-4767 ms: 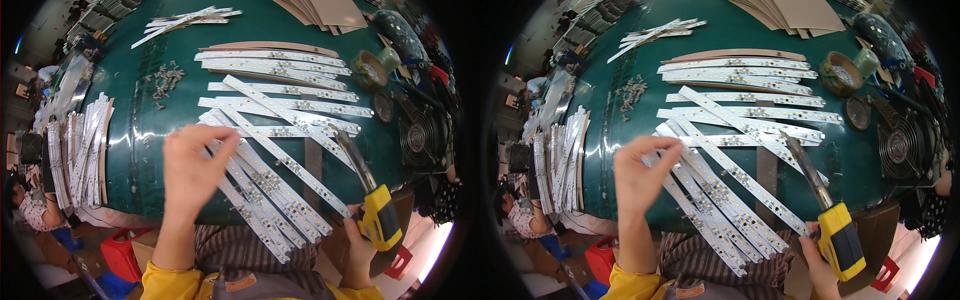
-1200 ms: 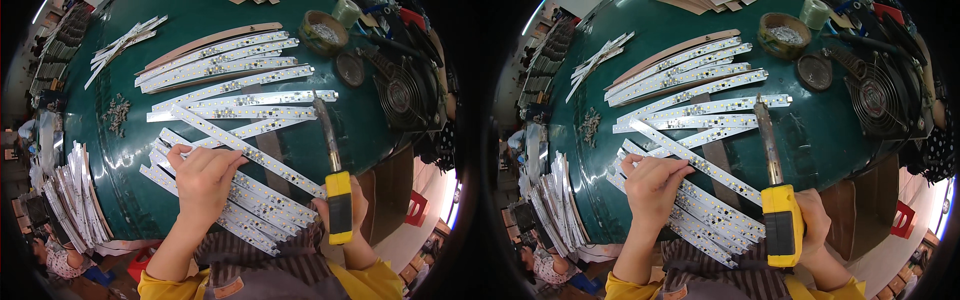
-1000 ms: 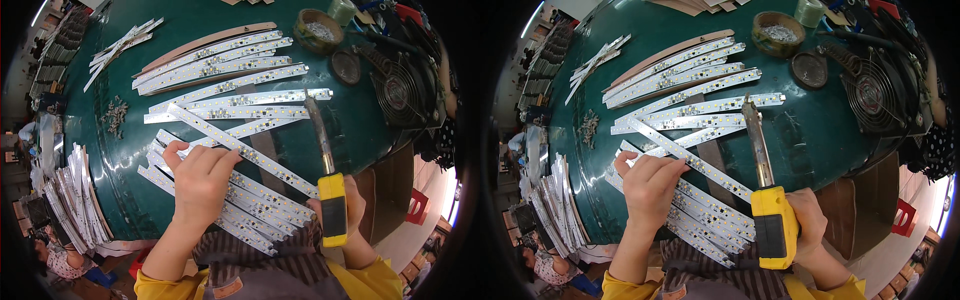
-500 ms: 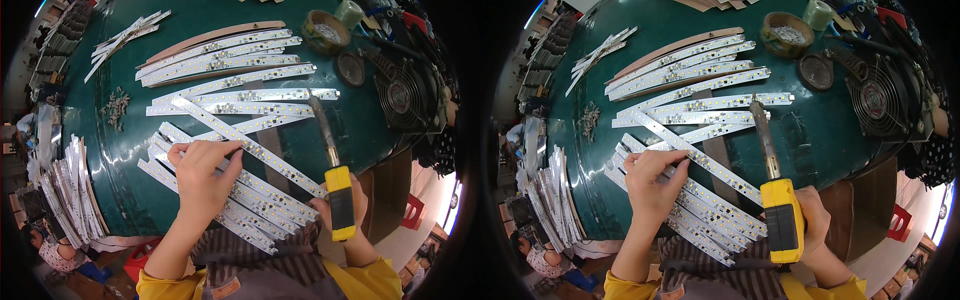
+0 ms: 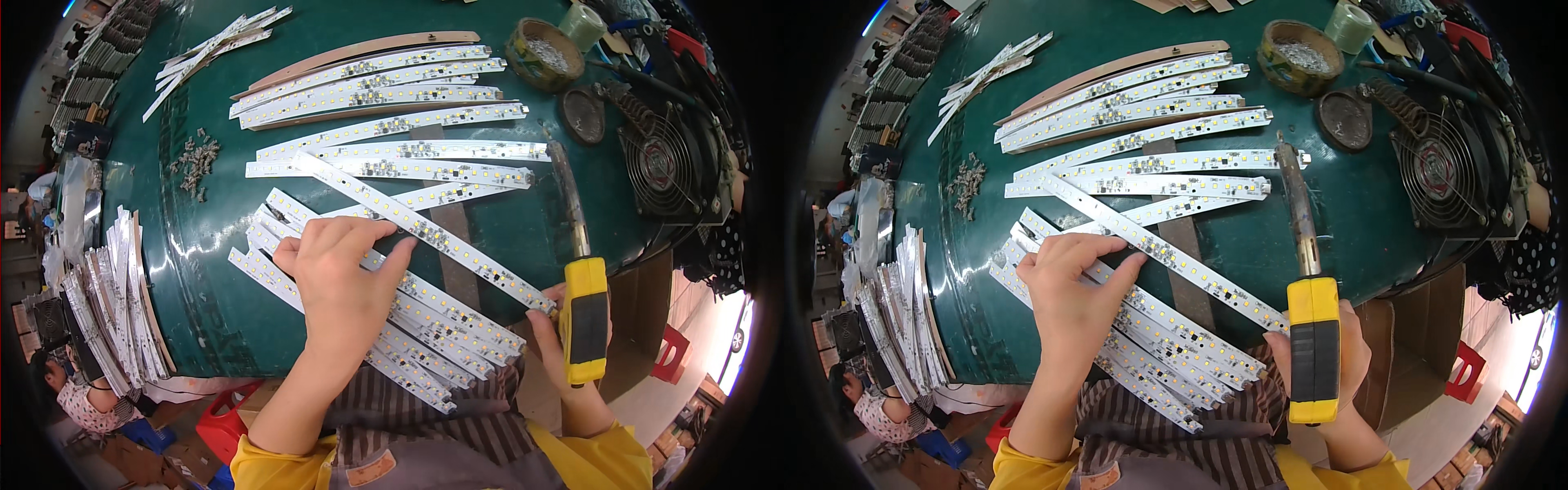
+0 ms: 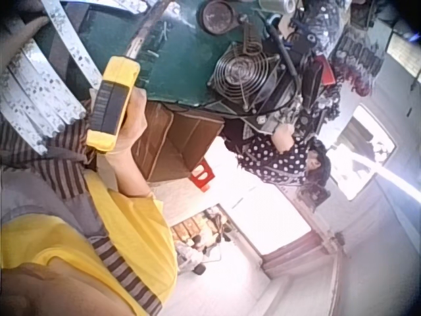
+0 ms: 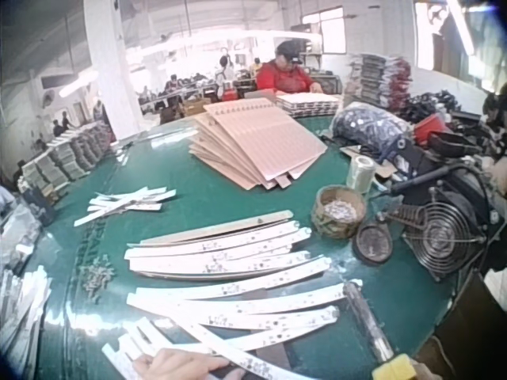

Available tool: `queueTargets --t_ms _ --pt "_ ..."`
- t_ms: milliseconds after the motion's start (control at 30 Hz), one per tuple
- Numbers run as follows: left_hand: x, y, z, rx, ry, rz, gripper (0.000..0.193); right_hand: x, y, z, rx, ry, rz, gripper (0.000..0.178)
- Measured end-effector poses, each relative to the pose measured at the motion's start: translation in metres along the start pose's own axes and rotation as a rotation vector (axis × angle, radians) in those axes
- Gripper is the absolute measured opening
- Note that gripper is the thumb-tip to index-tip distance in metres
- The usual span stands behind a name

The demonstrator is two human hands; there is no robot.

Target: The person places small electronic components onto LED light strips by hand and solders them in place using a soldering iron.

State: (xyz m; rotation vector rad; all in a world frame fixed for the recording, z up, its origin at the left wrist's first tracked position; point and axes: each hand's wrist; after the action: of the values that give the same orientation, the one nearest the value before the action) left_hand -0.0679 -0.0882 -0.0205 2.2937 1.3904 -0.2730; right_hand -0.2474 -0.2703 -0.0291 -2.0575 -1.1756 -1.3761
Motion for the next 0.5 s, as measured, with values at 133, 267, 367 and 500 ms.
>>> queueTargets --t_ms 133,267,367,500 --pt "0.001 0.003 0.004 0.02 -0.004 -0.014 0.018 0.0 0.004 0.001 -0.01 -0.005 -0.011 0.034" --pt "0.005 0.002 -0.001 -0.005 -0.03 -0.006 0.015 -0.01 0.004 0.002 0.033 -0.179 -0.144 0.048" --pt "0.006 0.007 -0.006 -0.054 -0.238 0.057 0.012 -0.013 -0.011 -0.005 -0.018 -0.124 0.077 0.045" --pt "0.005 0.003 -0.007 -0.002 -0.374 0.03 0.009 -0.057 -0.033 -0.03 0.148 0.003 0.128 0.047"
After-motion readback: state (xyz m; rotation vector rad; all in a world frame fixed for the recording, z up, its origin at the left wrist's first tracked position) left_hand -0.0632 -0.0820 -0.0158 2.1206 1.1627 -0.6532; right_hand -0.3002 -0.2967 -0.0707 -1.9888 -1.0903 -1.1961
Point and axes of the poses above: each hand's wrist, its own y-axis towards the middle knuckle, its own z-axis out of the palm, x = y × z, and after that the axes turned 6 degrees about y, right-handed
